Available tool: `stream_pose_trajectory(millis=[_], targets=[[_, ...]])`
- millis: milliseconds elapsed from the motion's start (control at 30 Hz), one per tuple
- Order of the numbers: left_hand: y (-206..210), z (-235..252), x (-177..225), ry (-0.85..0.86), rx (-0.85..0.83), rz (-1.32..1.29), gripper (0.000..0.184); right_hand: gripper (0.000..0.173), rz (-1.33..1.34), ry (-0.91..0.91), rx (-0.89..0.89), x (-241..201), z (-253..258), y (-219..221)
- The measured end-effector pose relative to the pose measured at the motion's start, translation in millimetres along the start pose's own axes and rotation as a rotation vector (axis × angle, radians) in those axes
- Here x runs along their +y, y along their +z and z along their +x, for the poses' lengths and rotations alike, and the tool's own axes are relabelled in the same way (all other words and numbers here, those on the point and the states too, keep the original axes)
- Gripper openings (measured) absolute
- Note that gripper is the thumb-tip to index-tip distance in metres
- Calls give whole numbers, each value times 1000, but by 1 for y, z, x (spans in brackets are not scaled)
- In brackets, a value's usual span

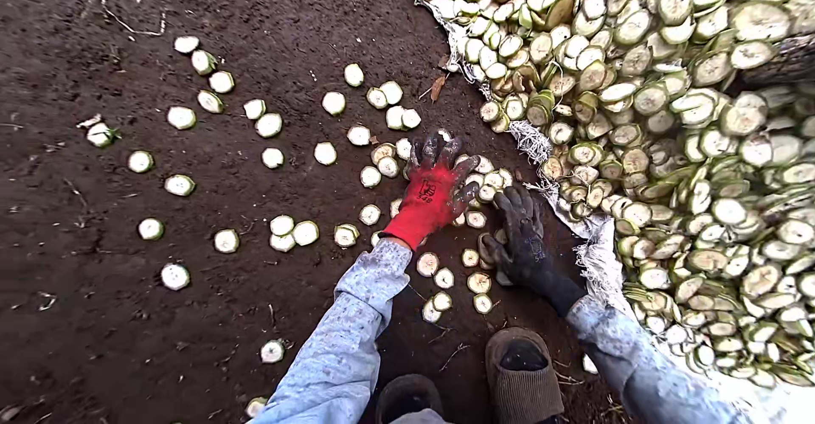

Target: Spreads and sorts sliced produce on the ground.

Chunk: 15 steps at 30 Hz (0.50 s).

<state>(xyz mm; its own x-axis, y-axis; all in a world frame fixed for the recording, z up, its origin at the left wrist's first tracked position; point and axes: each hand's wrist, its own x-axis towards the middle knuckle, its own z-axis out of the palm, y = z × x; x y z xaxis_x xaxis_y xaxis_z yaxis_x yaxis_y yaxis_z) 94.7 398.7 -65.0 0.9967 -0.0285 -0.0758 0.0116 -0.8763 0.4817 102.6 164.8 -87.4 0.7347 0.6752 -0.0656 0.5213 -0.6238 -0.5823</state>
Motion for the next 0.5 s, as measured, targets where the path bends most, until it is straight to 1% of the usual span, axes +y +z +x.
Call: stream_pose_trajectory(millis=[67, 100, 133, 167, 200, 233, 267, 333, 367, 400, 433, 467, 500], targets=[[-12, -19, -3, 82, -21, -59, 37, 74, 96, -72, -75, -17, 1, 0], [-18, -27, -9, 116, 3, -90, 33, 75, 100, -105, -58, -19, -6, -4], [-27, -39, -20, 100, 49, -112, 35, 78, 79, -122, -27, -16, -17, -8], [-39, -59, -35, 40, 118, -108, 36, 85, 48, -138, 8, -11, -28, -10], [-52, -86, -51, -64, 183, -87, 37, 94, -6, -147, 11, -4, -39, -11], [-65, -119, -69, -207, 241, -43, 38, 100, -65, -149, -16, 2, -50, -10], [-75, -154, -89, -380, 307, 21, 40, 101, -110, -174, -31, 5, -60, -7], [-87, -222, -133, -800, 411, 152, 50, 90, -178, -239, -14, 4, -66, -3], [-91, -250, -155, -1001, 422, 183, 60, 86, -206, -254, -11, 0, -64, -2], [-94, -273, -174, -1159, 402, 180, 69, 84, -214, -255, -23, -6, -61, -1], [-93, -288, -185, -1260, 370, 166, 75, 80, -210, -261, -44, -13, -56, 1], [-91, -295, -190, -1302, 337, 142, 76, 72, -189, -292, -50, -19, -49, 6], [-88, -296, -192, -1292, 310, 135, 73, 62, -153, -343, -47, -27, -40, 11]])
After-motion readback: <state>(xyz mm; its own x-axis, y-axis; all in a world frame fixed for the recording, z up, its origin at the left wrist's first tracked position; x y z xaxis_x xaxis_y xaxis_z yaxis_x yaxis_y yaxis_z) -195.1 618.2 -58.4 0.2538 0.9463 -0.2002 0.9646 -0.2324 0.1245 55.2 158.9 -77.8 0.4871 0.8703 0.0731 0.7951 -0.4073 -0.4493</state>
